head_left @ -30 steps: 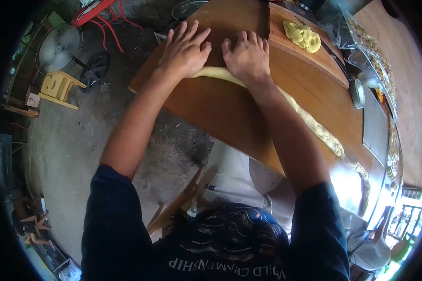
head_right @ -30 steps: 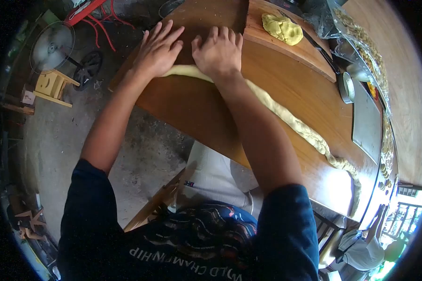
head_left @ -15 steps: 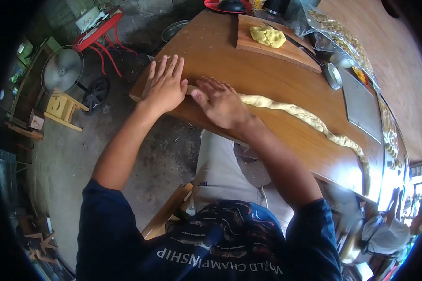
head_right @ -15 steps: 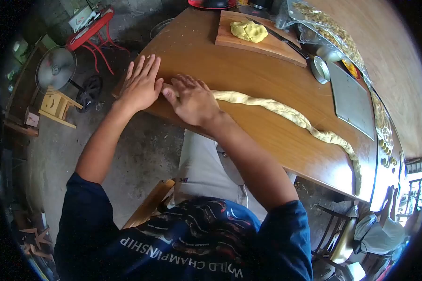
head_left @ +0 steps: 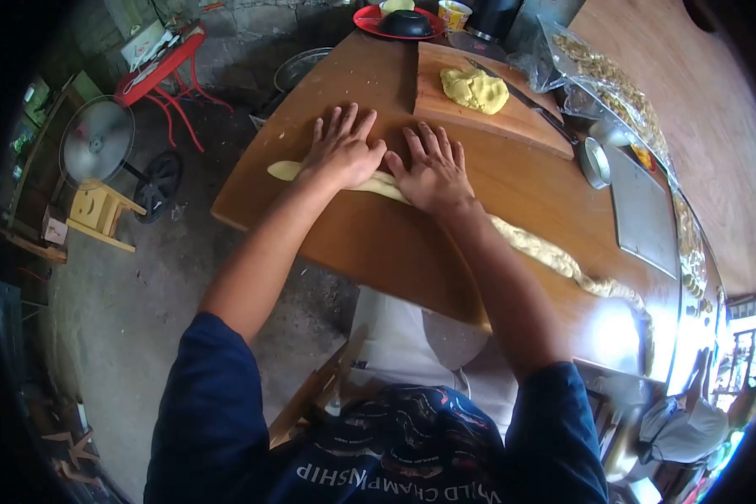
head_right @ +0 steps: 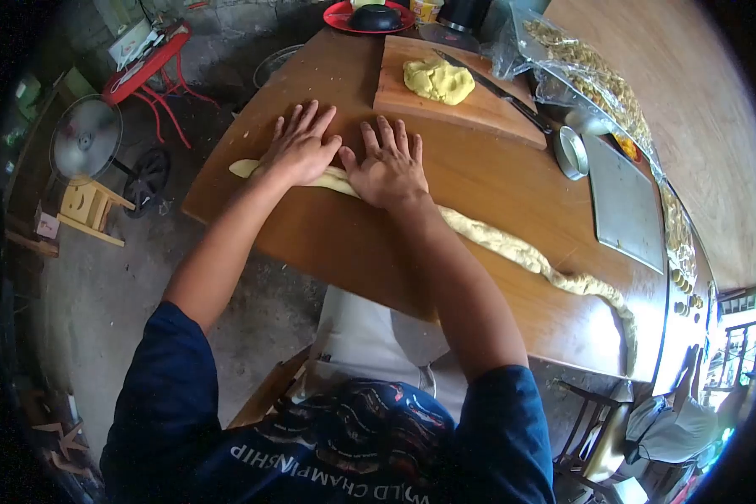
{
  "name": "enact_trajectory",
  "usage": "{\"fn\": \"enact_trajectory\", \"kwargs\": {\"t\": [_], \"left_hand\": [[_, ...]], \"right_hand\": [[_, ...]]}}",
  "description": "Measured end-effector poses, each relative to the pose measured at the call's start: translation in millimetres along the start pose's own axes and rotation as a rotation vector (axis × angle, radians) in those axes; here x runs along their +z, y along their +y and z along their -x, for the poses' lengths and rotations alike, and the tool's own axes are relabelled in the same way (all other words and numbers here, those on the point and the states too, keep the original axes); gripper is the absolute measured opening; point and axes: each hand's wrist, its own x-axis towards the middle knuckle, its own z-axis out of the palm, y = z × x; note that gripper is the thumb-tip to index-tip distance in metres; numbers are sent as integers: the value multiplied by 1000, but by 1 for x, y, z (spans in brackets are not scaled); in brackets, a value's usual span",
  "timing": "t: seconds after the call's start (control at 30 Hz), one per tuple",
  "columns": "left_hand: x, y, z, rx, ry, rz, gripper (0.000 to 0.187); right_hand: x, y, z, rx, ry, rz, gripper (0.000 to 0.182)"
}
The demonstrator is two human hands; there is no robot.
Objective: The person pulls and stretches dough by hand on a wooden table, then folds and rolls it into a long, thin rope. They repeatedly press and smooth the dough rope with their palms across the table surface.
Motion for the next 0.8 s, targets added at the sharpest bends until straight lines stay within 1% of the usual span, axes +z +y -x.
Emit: {"fn": "enact_trajectory", "kwargs": {"t": [0.03,0.07,0.1,0.13,0.2,0.23,0.27,0.3,0.33,0.37,0.4,0.47,0.53,0.57,0.6,0.67,0.7,0.73,0.77,0.8], "left_hand": [[5,-2,-14,5,25,-22,73],[10,-4,-25,7,50,-45,73],[12,-5,-32,38,134,-53,72],[12,-9,-37,31,133,-56,72],[14,-10,-32,151,285,-19,72],[15,-9,-21,143,284,-52,72],[15,-8,-8,141,278,-57,72],[13,-5,8,135,179,-70,71],[8,-2,26,125,83,-81,71],[4,1,48,134,49,-59,71],[1,-3,72,202,73,-46,71],[-1,-4,118,233,105,-65,71],[-3,3,163,269,199,-56,69],[-1,2,178,267,206,-2,69],[1,0,180,253,221,17,68],[5,-5,164,235,226,-29,67],[6,-7,146,206,245,-37,66],[9,-9,124,182,262,-43,66],[14,-15,99,152,262,-37,68],[12,-18,79,110,181,21,74]], "right_hand": [[0,5,-9,1,-1,4,75],[-2,9,-19,11,30,-61,70],[-6,10,-27,18,61,-128,66],[-9,9,-32,13,57,-132,66],[-16,7,-26,18,11,-141,58],[-26,5,-21,11,-96,-179,66],[-15,8,-16,11,-100,-186,66],[5,13,-9,-74,31,-150,70],[8,9,-2,-161,164,-112,76],[9,11,9,-110,61,-119,85],[2,6,25,-109,52,-127,85],[-11,-2,61,-178,9,-119,85],[-19,-11,99,-241,1,-54,84],[-23,-18,115,-242,-25,-26,82],[-21,-19,111,-258,-29,-29,82],[-16,-16,108,-222,-19,-49,82],[-14,-17,95,-180,-52,-47,84],[-12,-16,84,-182,-55,-48,84],[-13,-15,72,-131,-82,-84,88],[-15,-12,57,-84,-99,-117,93]]}}
